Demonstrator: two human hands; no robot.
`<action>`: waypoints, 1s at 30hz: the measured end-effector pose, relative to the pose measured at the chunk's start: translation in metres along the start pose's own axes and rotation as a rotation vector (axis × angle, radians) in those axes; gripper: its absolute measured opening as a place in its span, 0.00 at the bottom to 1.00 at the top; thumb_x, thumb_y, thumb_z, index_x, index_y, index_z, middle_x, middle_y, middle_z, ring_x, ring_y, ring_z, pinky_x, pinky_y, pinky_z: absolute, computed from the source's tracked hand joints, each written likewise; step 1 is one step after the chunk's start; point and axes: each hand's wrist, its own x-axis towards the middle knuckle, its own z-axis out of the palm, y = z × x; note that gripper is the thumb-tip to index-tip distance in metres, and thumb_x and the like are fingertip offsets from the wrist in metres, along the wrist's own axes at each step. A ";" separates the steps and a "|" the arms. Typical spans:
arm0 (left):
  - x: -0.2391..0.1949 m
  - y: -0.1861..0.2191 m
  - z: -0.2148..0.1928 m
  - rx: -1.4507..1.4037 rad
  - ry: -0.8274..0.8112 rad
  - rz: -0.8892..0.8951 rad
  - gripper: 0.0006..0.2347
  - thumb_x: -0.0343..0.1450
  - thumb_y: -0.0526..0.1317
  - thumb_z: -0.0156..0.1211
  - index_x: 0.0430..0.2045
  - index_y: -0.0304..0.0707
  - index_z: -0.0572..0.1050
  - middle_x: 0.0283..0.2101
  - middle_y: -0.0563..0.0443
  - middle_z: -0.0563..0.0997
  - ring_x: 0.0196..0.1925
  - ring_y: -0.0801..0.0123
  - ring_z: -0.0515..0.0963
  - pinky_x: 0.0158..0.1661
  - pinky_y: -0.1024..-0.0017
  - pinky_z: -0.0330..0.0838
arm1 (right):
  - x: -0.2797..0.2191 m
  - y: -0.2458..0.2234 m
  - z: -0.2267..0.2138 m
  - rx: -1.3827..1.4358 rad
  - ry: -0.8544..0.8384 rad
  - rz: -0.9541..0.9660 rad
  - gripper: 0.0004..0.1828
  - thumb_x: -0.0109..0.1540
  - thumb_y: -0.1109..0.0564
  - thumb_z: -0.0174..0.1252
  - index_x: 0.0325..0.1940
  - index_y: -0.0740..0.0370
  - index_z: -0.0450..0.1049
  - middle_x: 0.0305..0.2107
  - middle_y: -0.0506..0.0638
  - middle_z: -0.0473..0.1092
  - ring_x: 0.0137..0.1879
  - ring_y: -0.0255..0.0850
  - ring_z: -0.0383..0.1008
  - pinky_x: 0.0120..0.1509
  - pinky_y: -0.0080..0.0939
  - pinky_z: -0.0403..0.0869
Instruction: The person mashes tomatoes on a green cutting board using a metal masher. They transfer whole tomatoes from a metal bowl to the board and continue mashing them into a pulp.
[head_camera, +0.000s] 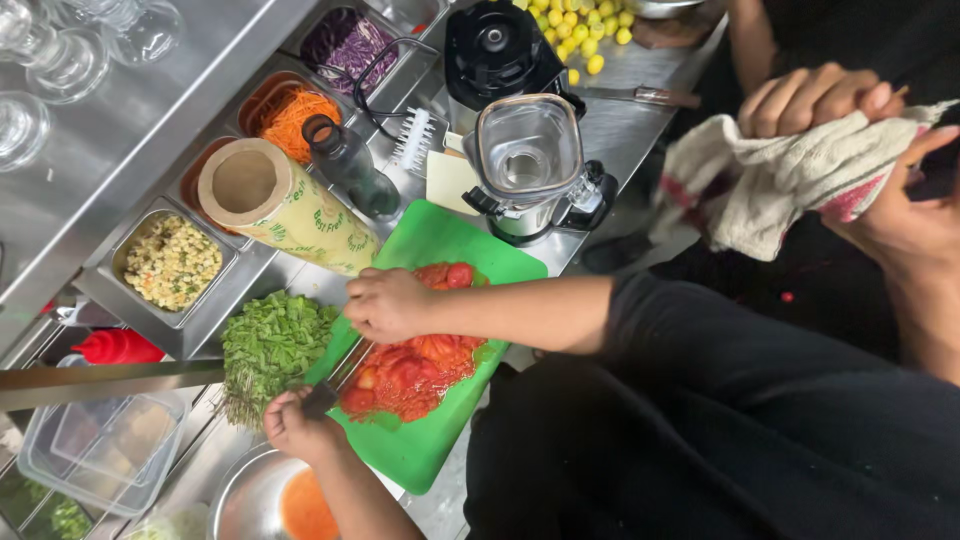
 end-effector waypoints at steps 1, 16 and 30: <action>-0.001 0.003 -0.003 0.001 0.019 -0.018 0.06 0.71 0.23 0.53 0.32 0.33 0.75 0.34 0.46 0.79 0.36 0.67 0.79 0.43 0.68 0.78 | 0.000 -0.002 0.002 0.013 -0.018 0.027 0.09 0.50 0.58 0.66 0.24 0.55 0.71 0.29 0.49 0.69 0.36 0.49 0.73 0.36 0.50 0.72; -0.024 0.008 -0.005 0.093 0.058 -0.057 0.05 0.69 0.25 0.57 0.31 0.35 0.76 0.34 0.47 0.82 0.37 0.66 0.82 0.43 0.69 0.80 | -0.005 -0.007 -0.010 0.003 -0.019 0.054 0.10 0.52 0.56 0.67 0.22 0.55 0.71 0.27 0.48 0.68 0.37 0.48 0.73 0.35 0.49 0.72; 0.002 -0.032 -0.014 0.097 0.141 0.040 0.04 0.70 0.26 0.55 0.30 0.33 0.74 0.31 0.50 0.79 0.34 0.68 0.78 0.41 0.70 0.75 | -0.001 0.003 -0.023 -0.068 -0.417 0.049 0.11 0.70 0.56 0.58 0.34 0.61 0.72 0.33 0.57 0.71 0.41 0.57 0.74 0.43 0.57 0.72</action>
